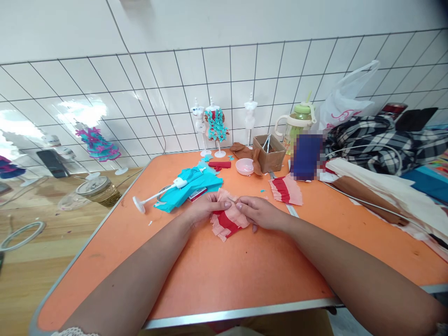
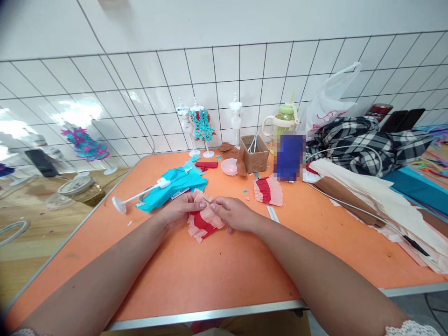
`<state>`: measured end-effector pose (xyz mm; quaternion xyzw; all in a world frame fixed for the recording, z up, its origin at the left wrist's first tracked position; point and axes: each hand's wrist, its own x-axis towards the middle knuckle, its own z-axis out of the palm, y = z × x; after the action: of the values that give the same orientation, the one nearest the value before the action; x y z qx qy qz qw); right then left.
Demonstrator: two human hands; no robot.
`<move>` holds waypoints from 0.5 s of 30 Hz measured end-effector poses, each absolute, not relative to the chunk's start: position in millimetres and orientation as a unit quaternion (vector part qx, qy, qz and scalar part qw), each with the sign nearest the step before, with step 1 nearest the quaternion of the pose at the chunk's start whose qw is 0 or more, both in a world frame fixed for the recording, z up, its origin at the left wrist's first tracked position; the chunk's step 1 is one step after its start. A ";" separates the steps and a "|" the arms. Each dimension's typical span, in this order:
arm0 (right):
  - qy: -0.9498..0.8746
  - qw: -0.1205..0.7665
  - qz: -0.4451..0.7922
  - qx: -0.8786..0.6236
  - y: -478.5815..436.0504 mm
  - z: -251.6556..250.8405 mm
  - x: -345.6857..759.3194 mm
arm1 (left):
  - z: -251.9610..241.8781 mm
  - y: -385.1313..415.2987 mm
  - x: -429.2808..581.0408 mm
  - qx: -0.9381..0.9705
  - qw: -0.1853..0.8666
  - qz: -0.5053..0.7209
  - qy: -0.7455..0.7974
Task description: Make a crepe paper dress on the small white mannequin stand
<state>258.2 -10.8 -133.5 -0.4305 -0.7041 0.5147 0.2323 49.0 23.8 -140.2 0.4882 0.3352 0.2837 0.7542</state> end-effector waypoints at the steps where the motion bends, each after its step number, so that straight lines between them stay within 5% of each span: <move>1: -0.703 0.233 0.516 -0.432 -11.1 -132.7 257.9 | -140.6 24.7 48.1 0.488 0.756 0.286 0.329; 15: -0.692 0.242 0.528 -0.429 -10.4 -135.8 258.8 | -141.9 29.3 43.8 0.507 0.722 0.302 0.361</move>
<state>258.8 -10.4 -135.8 -0.4287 -0.6922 0.5277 0.2422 43.8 29.3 -141.9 0.5075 0.3609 0.3020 0.7219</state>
